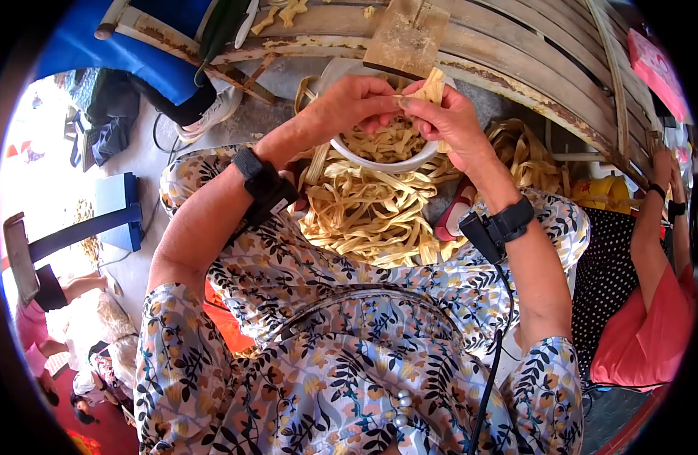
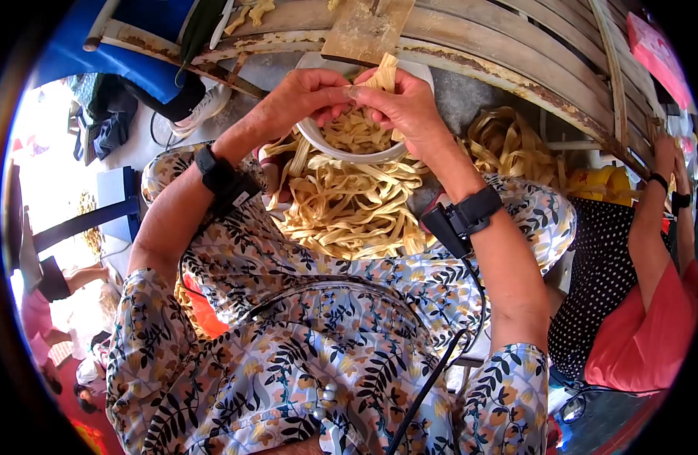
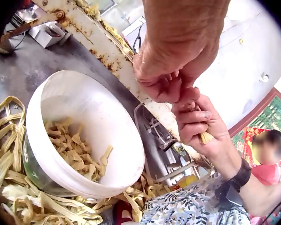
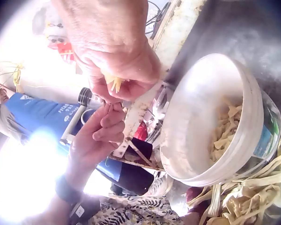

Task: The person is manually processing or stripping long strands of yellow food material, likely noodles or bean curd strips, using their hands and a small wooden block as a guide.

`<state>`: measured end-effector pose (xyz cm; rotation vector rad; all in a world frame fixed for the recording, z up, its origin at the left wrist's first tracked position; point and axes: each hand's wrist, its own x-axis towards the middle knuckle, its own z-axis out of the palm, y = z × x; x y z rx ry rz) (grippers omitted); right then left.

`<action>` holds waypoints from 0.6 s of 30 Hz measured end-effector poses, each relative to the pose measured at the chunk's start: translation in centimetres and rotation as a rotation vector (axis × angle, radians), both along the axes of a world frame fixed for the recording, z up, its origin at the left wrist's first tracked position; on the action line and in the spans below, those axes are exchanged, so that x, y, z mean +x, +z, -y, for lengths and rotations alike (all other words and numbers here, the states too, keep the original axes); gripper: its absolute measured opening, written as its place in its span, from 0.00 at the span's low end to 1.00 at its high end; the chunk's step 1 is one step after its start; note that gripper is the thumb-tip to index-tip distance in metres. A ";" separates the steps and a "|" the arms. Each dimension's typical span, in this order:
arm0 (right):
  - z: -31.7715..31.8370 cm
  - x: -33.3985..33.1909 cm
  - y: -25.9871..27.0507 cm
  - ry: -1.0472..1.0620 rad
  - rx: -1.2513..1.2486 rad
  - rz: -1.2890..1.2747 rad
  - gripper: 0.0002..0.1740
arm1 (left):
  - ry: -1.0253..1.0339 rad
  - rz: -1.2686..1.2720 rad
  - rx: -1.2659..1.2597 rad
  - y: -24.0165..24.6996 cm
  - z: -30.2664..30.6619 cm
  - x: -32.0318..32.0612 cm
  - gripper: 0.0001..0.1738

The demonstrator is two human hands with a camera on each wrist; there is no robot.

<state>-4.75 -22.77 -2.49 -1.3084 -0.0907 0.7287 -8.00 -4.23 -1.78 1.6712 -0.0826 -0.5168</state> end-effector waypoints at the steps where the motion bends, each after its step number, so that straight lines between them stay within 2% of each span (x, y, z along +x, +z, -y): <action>1: 0.1 0.0 0.2 -0.001 0.034 0.003 0.12 | -0.022 0.019 0.017 0.2 -0.1 0.0 0.10; 14: 1.0 0.9 0.9 -0.042 0.075 0.105 0.11 | -0.087 0.072 -0.070 1.7 -1.3 0.7 0.12; 18: 1.0 1.0 1.7 0.018 0.062 0.051 0.12 | -0.088 0.033 -0.100 1.9 -1.3 0.8 0.12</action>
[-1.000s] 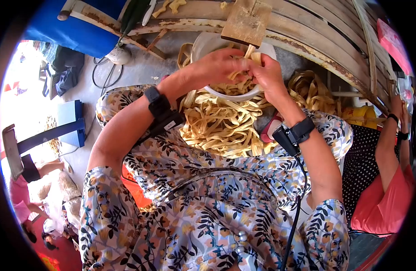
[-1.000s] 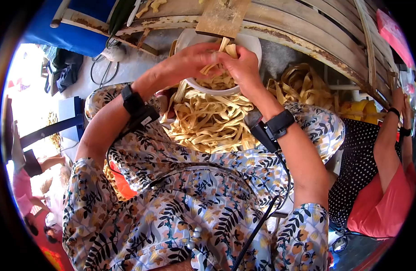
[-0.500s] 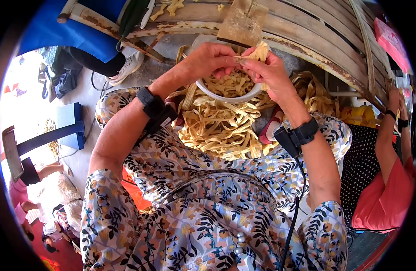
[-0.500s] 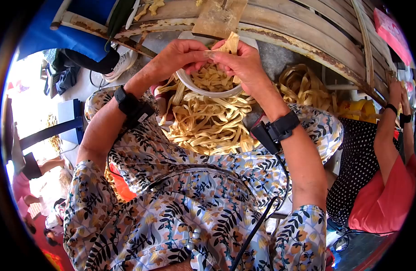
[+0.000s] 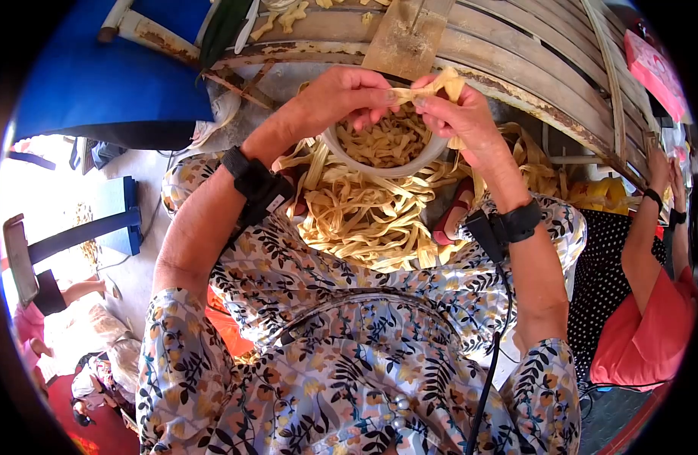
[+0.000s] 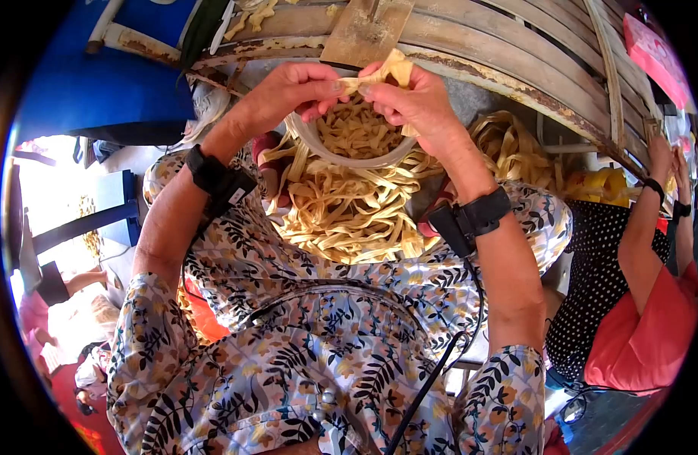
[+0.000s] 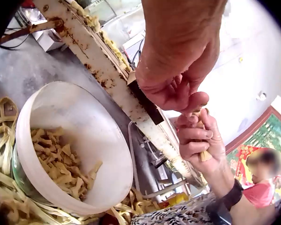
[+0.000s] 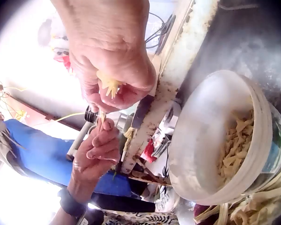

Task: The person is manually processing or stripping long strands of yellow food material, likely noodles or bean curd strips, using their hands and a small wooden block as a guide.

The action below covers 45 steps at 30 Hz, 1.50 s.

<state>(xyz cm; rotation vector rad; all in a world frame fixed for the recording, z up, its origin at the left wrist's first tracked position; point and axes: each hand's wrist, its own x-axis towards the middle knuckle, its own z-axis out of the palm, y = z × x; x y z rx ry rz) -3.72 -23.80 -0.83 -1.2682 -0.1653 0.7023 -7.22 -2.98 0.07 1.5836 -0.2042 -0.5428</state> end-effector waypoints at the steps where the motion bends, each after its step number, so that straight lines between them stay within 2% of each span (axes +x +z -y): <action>1: -0.2 -0.2 0.5 0.010 0.004 0.007 0.12 | -0.001 -0.016 -0.017 0.1 0.0 0.1 0.12; 4: -0.3 -0.1 0.5 0.016 0.045 0.014 0.13 | 0.017 -0.057 -0.020 0.0 0.2 -0.1 0.13; 10: 0.2 0.5 0.1 0.025 0.070 0.013 0.13 | -0.033 -0.134 -0.182 0.1 -0.3 0.8 0.12; 13: 0.2 1.3 1.0 -0.016 0.080 0.037 0.12 | -0.011 -0.027 -0.169 0.5 -0.3 1.8 0.11; 20: -0.9 5.6 2.6 -0.254 0.196 0.075 0.09 | 0.313 0.253 -0.027 2.7 0.9 6.6 0.08; 27: -1.7 8.1 1.7 -0.397 0.229 0.090 0.09 | 0.425 0.295 -0.062 1.1 1.3 10.0 0.06; 30: -2.3 8.4 1.0 -0.427 0.245 0.066 0.09 | 0.485 0.326 0.042 1.4 1.3 10.4 0.05; 39: -2.9 8.6 1.0 -0.494 0.274 0.013 0.09 | 0.450 0.395 -0.055 1.3 1.2 11.5 0.09; 45: -3.1 8.8 0.7 -0.489 0.280 0.030 0.09 | 0.486 0.393 0.021 1.2 1.2 11.7 0.08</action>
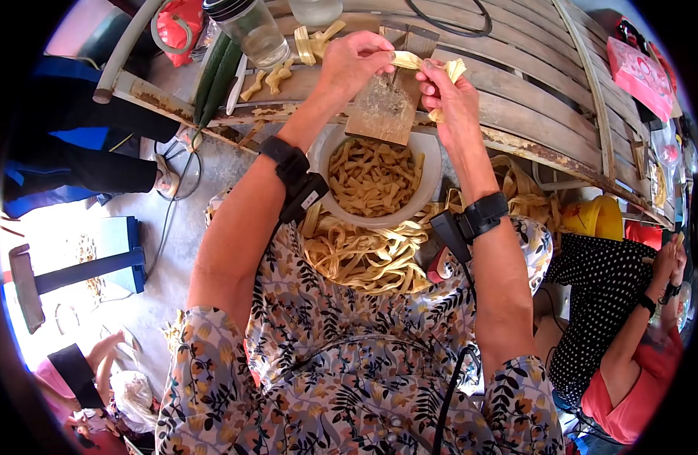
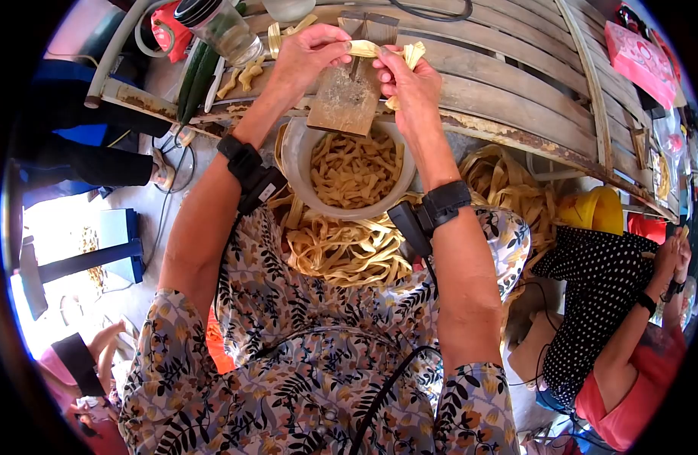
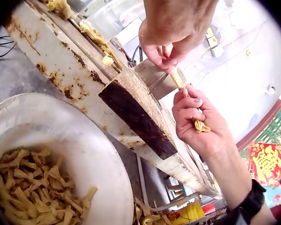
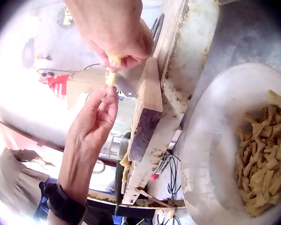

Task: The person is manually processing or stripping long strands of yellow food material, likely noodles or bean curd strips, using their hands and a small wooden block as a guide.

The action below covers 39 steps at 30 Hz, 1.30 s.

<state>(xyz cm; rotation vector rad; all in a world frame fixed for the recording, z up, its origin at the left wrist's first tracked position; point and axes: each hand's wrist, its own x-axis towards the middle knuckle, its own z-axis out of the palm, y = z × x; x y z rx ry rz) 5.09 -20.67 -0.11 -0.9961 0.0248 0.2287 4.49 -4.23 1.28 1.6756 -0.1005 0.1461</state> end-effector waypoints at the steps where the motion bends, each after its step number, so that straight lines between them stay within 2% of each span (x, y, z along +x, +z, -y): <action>1: 0.0 0.1 0.0 -0.001 0.002 0.005 0.09 | 0.001 0.001 -0.003 0.0 0.0 0.1 0.08; 18: -0.2 0.2 0.1 -0.019 -0.051 -0.004 0.10 | 0.028 -0.061 -0.007 0.1 0.0 0.6 0.07; 24: -0.4 0.5 -0.5 -0.022 -0.173 0.008 0.08 | 0.002 -0.093 -0.057 -0.5 -0.2 0.8 0.07; 26: -0.5 0.5 -0.9 -0.016 -0.263 0.025 0.08 | 0.039 -0.030 0.002 -2.3 -0.5 1.0 0.05; 29: -0.3 0.3 -0.7 -0.096 -0.326 0.035 0.07 | 0.065 -0.044 -0.011 -1.8 -0.8 0.5 0.06; 33: 0.7 -0.1 -0.1 -0.009 -0.190 0.036 0.07 | 0.058 -0.022 -0.069 -1.5 -2.3 0.6 0.07; 36: 2.0 -1.4 0.6 0.041 -0.253 -0.018 0.08 | 0.293 0.149 0.187 -1.1 -4.2 0.0 0.06; 38: 3.1 -2.5 1.8 0.161 -0.314 -0.003 0.10 | 0.505 0.127 0.377 -1.0 -5.5 0.1 0.03; 39: 3.8 -3.7 1.5 0.224 -0.344 -0.009 0.11 | 0.518 0.178 0.514 -1.2 -6.3 -0.3 0.05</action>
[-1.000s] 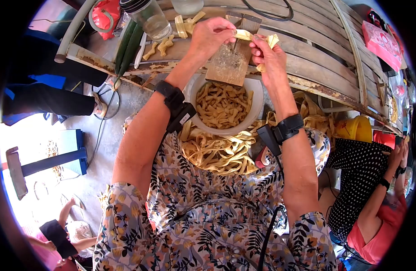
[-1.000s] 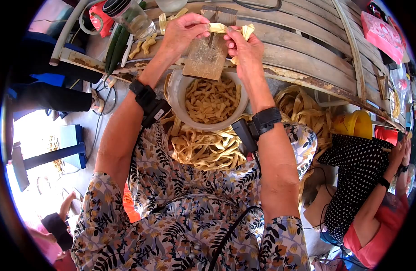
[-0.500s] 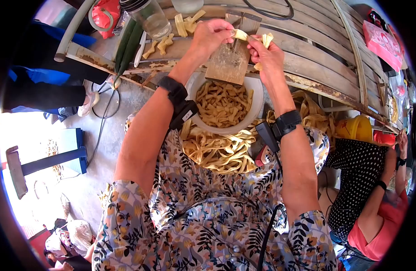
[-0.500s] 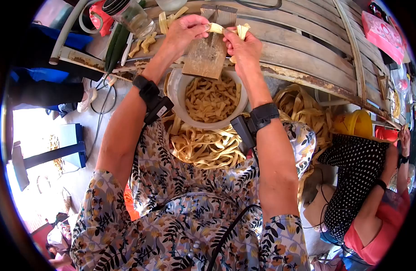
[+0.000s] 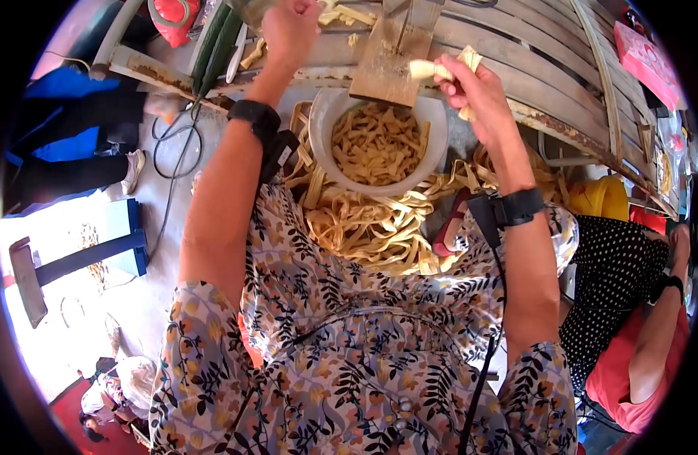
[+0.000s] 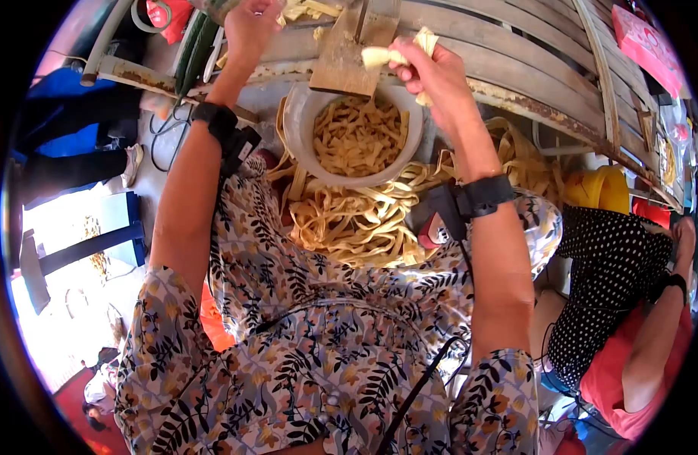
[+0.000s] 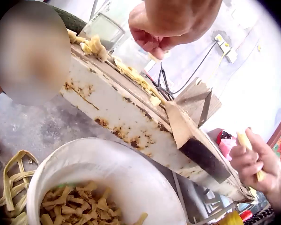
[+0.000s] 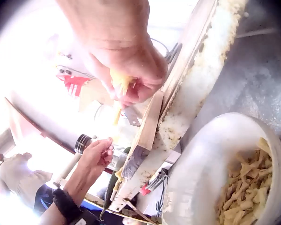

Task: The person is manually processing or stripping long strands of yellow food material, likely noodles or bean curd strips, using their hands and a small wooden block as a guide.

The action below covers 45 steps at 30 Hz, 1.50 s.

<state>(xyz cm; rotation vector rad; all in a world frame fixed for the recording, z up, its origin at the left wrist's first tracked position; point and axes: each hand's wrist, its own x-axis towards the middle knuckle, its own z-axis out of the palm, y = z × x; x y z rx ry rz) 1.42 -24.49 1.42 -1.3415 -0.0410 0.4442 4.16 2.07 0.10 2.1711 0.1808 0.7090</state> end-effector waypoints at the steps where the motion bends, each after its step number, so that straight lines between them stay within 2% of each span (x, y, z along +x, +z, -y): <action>1: 0.7 -0.4 -0.3 0.139 -0.132 0.012 0.13 | 0.013 0.038 0.149 0.5 -0.8 0.3 0.09; 2: 0.7 -1.4 -0.7 0.151 -0.235 0.016 0.15 | 0.025 0.068 0.295 0.6 -1.1 0.3 0.12; 4: 0.2 -3.7 -1.0 0.180 -0.438 0.034 0.17 | 0.009 0.100 0.167 0.8 -0.7 -0.4 0.10; 5: 0.1 -4.5 -1.5 0.214 -0.444 0.048 0.17 | 0.001 0.116 0.103 0.7 -0.6 -0.7 0.09; 8: -1.0 -4.5 -5.4 0.340 -0.594 -0.019 0.18 | -0.057 0.192 0.165 -0.6 -1.4 -0.8 0.08; 11: -1.9 -4.6 -8.1 0.197 -0.528 0.104 0.19 | -0.090 0.042 0.042 0.7 -0.9 -2.6 0.08; 14: 1.1 -1.4 -8.8 0.177 -0.752 0.190 0.18 | -0.177 0.053 -0.160 0.5 -2.5 -2.9 0.08; 17: 2.8 -0.4 -9.3 0.151 -0.593 -0.014 0.14 | -0.077 -0.086 -0.213 2.5 -2.6 -4.7 0.06; 20: 2.5 -0.7 -9.1 0.258 -0.652 -0.032 0.11 | -0.125 -0.103 -0.265 3.3 -2.7 -5.2 0.06; 21: 2.4 -0.7 -9.6 0.215 -0.647 0.071 0.09 | -0.138 -0.109 -0.261 3.8 -2.4 -5.6 0.06; 24: 2.9 0.0 -10.4 0.311 -0.824 0.240 0.09 | -0.182 -0.079 -0.253 5.0 -1.7 -6.4 0.08; 26: 3.4 0.2 -11.1 0.349 -0.785 0.222 0.09 | -0.172 -0.083 -0.247 5.4 -1.3 -7.0 0.08; 28: 3.1 -1.1 -8.2 0.589 -0.646 0.139 0.10 | -0.251 -0.091 -0.341 5.2 -1.3 -7.2 0.08; 31: 0.5 -5.3 -3.9 1.041 -0.635 -0.181 0.12 | -0.297 -0.099 -0.391 4.9 -0.8 -7.7 0.08; 32: 0.0 -6.5 -5.0 1.244 -0.611 -0.243 0.12 | -0.315 -0.113 -0.394 4.8 -0.6 -7.8 0.08; 33: -0.1 -8.0 -7.0 1.312 -0.631 -0.295 0.13 | -0.335 -0.125 -0.394 4.7 -0.5 -7.9 0.08; 34: 0.2 -9.2 -9.9 1.430 -0.724 -0.250 0.12 | -0.358 -0.132 -0.395 4.7 -0.3 -7.9 0.08; 35: 0.5 -10.3 -13.3 1.530 -0.945 -0.112 0.11 | -0.381 -0.138 -0.399 4.5 -0.3 -7.9 0.08; 37: 0.9 -11.8 -16.5 1.587 -1.305 0.353 0.10 | -0.394 -0.149 -0.386 4.4 0.0 -8.3 0.08; 40: 0.9 -12.5 -23.1 1.228 -1.186 0.201 0.16 | -0.397 -0.152 -0.392 4.6 0.7 -8.4 0.08; 41: 1.4 -13.2 -25.5 1.086 -0.971 0.537 0.16 | -0.418 -0.153 -0.434 4.2 0.9 -8.2 0.08; 42: 0.7 -13.9 -27.5 0.985 -0.896 0.453 0.16 | -0.435 -0.160 -0.473 3.7 1.3 -8.2 0.08; 43: -0.1 -13.5 -27.0 1.002 -0.960 0.191 0.17 | -0.375 -0.166 -0.358 3.4 2.6 -8.5 0.07; 44: -1.2 -13.0 -26.4 1.018 -1.000 -0.044 0.18 | -0.459 -0.082 -0.242 2.0 2.7 -7.8 0.07; 45: 0.4 -14.7 -33.3 0.770 -0.866 0.333 0.16 | -0.359 -0.211 -0.248 2.6 3.5 -8.1 0.06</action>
